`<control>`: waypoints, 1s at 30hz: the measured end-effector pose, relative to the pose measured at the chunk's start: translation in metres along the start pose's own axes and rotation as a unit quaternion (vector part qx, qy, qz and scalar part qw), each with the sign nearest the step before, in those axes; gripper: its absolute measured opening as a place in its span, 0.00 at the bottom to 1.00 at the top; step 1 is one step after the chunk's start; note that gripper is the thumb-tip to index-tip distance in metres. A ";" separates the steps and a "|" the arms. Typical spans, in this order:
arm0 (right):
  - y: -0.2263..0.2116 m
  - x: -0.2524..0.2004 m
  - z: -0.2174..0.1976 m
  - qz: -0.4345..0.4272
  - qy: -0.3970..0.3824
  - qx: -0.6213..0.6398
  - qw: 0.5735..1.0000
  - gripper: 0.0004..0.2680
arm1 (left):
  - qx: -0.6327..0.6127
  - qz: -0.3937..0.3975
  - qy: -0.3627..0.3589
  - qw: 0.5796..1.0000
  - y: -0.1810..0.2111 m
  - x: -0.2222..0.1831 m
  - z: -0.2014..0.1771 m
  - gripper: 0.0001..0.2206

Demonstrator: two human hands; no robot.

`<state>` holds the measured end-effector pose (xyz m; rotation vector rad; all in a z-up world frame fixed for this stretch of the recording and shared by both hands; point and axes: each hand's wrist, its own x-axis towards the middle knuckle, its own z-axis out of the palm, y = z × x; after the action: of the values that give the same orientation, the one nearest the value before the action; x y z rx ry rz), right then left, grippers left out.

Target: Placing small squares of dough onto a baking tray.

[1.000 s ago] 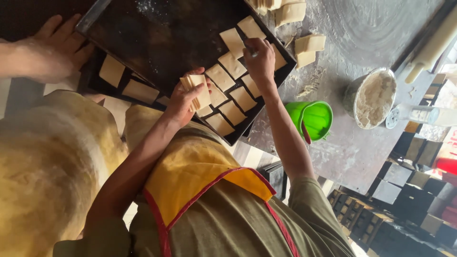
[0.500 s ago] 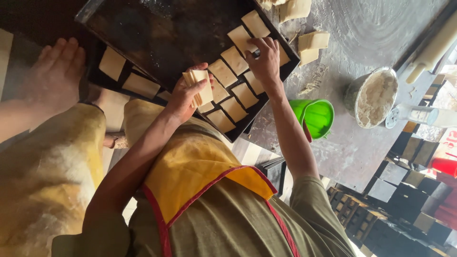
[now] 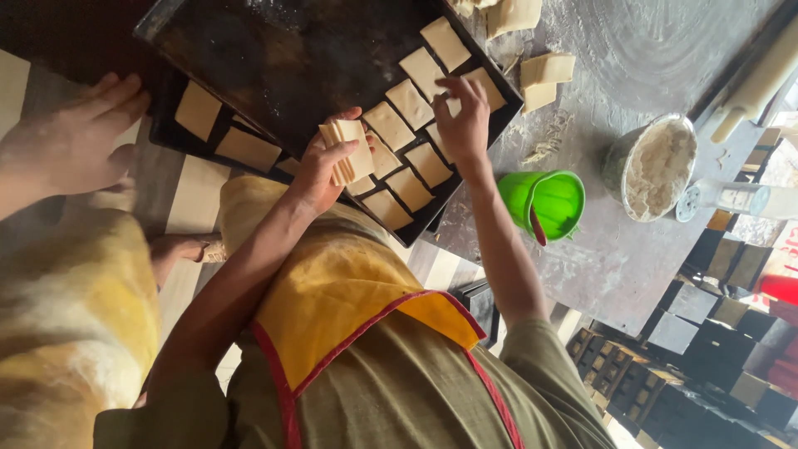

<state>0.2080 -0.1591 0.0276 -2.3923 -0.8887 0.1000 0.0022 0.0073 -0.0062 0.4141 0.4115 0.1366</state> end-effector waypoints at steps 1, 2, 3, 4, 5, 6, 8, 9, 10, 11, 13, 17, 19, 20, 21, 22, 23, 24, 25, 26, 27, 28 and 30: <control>-0.010 -0.009 -0.002 0.099 -0.019 0.070 0.992 0.08 | -0.004 -0.005 -0.006 1.000 0.000 -0.003 0.000 0.24; -0.020 -0.028 0.001 0.099 -0.020 0.070 0.992 0.08 | -0.005 -0.004 -0.005 1.000 0.001 -0.007 0.002 0.24; -0.031 -0.045 0.005 0.130 -0.056 0.143 0.980 0.07 | 0.012 -0.008 0.002 1.000 0.003 -0.010 0.004 0.23; -0.040 -0.062 0.009 0.159 -0.092 0.216 0.959 0.07 | 0.030 -0.012 0.009 0.999 0.004 -0.012 0.007 0.23; -0.059 -0.070 0.010 0.160 -0.093 0.217 0.959 0.07 | 0.030 -0.013 0.011 0.999 0.004 -0.017 0.007 0.23; -0.078 -0.078 0.011 0.143 -0.119 0.275 0.943 0.08 | 0.040 -0.002 0.015 0.999 0.004 -0.021 0.007 0.23; -0.106 -0.094 0.017 0.132 -0.145 0.334 0.922 0.08 | 0.051 0.003 0.022 0.998 0.000 -0.032 -0.001 0.22; -0.115 -0.097 0.021 0.142 -0.141 0.374 0.906 0.10 | 0.084 0.024 0.024 0.996 -0.002 -0.035 -0.008 0.22; -0.125 -0.101 0.025 0.151 -0.137 0.414 0.887 0.11 | 0.117 0.044 0.027 0.992 -0.004 -0.038 -0.015 0.21; -0.126 -0.104 0.029 0.152 -0.135 0.415 0.887 0.11 | 0.119 0.042 0.026 0.992 0.000 -0.045 -0.013 0.21; -0.128 -0.107 0.035 0.177 -0.119 0.355 0.910 0.11 | 0.107 0.027 0.043 0.993 0.009 -0.058 -0.010 0.21; -0.105 -0.068 0.017 0.238 -0.058 0.505 0.828 0.07 | 0.091 0.021 0.050 0.994 0.021 -0.076 -0.021 0.22; -0.065 -0.037 0.006 0.065 0.019 0.098 0.993 0.07 | 0.046 0.045 0.063 0.996 0.029 -0.084 -0.015 0.21; -0.042 -0.029 0.007 0.065 0.016 0.098 0.993 0.07 | 0.045 0.045 0.065 0.996 0.030 -0.089 -0.017 0.21; -0.019 -0.018 0.006 0.040 0.039 0.043 0.998 0.07 | 0.030 0.052 0.066 0.996 0.032 -0.092 -0.019 0.21; 0.004 -0.007 0.006 0.014 0.062 -0.012 0.998 0.07 | 0.015 0.059 0.066 0.996 0.034 -0.095 -0.020 0.20; 0.009 -0.002 0.004 0.008 0.062 -0.013 0.998 0.07 | 0.013 0.065 0.065 0.996 0.033 -0.097 -0.023 0.20; 0.014 0.003 0.003 -0.040 0.064 -0.046 0.996 0.08 | 0.018 0.065 0.076 0.995 0.033 -0.099 -0.027 0.21; 0.018 0.007 0.004 -0.088 0.064 -0.077 0.991 0.09 | 0.022 0.065 0.091 0.993 0.032 -0.103 -0.031 0.21; 0.018 0.010 0.006 -0.094 0.062 -0.076 0.991 0.09 | 0.019 0.070 0.093 0.993 0.031 -0.104 -0.034 0.21; 0.018 0.011 0.008 -0.086 0.041 -0.068 0.993 0.09 | 0.011 0.071 0.094 0.993 0.030 -0.105 -0.037 0.21; 0.019 0.012 0.010 -0.078 0.020 -0.061 0.995 0.10 | 0.002 0.071 0.095 0.993 0.029 -0.106 -0.040 0.21; 0.018 0.014 0.011 -0.069 0.000 -0.066 0.995 0.09 | 0.003 0.078 0.097 0.992 0.030 -0.107 -0.041 0.21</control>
<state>0.2266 -0.1565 0.0106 -2.4423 -1.0865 -0.0127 -0.1135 0.0268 0.0111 0.4398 0.5720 0.3290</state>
